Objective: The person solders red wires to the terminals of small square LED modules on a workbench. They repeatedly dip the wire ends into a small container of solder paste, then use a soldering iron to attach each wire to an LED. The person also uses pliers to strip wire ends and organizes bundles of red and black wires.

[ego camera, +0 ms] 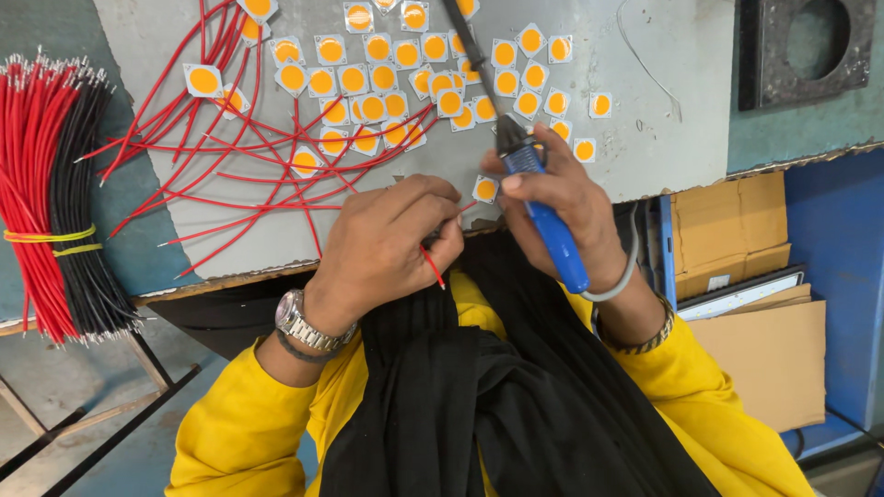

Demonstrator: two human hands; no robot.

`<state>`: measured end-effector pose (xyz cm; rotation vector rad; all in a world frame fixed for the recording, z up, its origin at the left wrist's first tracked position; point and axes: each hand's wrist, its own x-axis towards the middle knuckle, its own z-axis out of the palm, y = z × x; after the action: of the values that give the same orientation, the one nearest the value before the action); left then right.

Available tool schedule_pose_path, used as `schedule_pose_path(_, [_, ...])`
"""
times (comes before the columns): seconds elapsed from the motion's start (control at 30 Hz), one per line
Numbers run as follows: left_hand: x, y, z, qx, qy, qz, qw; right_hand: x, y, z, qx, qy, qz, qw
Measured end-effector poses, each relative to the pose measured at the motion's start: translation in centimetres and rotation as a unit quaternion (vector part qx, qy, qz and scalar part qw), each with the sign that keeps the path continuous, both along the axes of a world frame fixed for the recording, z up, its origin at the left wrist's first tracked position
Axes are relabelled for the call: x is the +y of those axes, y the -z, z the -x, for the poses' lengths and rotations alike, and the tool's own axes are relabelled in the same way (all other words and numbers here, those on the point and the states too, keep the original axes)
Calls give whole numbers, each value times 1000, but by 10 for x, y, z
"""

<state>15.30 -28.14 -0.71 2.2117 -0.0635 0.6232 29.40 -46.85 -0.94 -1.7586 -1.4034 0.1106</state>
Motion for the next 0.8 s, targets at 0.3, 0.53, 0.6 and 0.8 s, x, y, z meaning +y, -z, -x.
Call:
schedule_pose_path(0.3, [1,2,0,-14,-6,-19,1000,-4,-2,-10,-18,33,13,999])
schedule_pose_path(0.53, [-2,7,-1,-9,-14,-28,999,-20,2,1,0,114,28,993])
schedule_pose_path(0.6, [-2,7,-1,-8,-15,-33,999,-17,3,3,11,118,27,993])
schedule_pose_path(0.8, [-3,10,0,5,-11,-84,996,0,3,8,-16,76,3,997])
